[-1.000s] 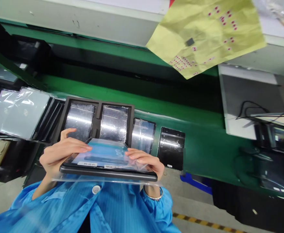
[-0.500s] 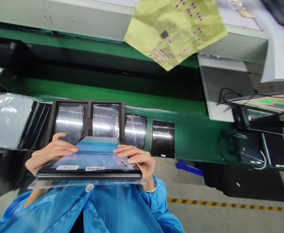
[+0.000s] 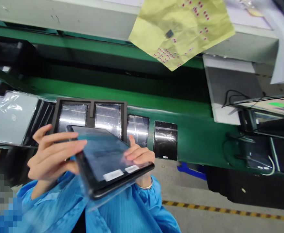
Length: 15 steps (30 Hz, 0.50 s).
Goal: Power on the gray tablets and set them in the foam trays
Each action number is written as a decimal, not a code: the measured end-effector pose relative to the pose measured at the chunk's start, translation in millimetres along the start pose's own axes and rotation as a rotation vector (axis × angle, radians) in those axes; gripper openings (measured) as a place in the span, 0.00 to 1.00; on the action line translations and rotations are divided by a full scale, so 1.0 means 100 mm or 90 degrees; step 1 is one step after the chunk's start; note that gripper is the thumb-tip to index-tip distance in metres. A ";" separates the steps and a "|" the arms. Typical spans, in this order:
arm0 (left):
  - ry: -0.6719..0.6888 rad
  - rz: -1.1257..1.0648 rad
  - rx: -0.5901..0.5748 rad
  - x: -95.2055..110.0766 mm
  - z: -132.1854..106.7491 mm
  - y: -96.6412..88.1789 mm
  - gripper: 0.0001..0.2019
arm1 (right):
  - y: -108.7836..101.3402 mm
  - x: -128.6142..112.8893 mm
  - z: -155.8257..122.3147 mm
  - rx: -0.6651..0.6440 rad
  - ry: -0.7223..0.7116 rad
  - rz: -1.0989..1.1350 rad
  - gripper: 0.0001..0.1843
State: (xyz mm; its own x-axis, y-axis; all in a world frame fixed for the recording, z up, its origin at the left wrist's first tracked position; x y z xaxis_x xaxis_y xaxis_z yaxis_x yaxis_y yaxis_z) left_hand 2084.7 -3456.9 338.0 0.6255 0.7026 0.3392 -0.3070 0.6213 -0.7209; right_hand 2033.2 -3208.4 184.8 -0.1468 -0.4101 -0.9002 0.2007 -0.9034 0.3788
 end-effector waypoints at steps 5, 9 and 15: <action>-0.198 -0.186 -0.033 -0.53 -0.19 0.17 0.15 | -0.47 0.14 -0.14 0.213 -0.112 0.062 0.12; -0.142 -0.348 0.060 -0.50 -0.17 0.19 0.05 | -0.62 0.32 -0.24 0.376 -0.044 -0.030 0.27; -0.092 -0.280 0.038 -0.30 -0.05 0.07 0.04 | -0.57 0.54 -0.37 0.550 0.327 -0.336 0.59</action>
State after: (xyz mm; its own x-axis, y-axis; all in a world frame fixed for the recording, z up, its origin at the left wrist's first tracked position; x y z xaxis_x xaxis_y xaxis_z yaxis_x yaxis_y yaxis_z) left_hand 2067.5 -3476.0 319.8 0.6000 0.4069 0.6888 -0.0782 0.8867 -0.4557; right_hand 2049.3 -3174.6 107.2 0.4397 -0.0328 -0.8976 -0.5332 -0.8137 -0.2315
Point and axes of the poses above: each hand's wrist, its own z-axis towards the middle knuckle, its own y-axis out of the palm, x = y × z, the point moved 8 cm from there along z, towards the middle knuckle, and after that the axes turned 13 degrees about -x, right-handed, at the moved point
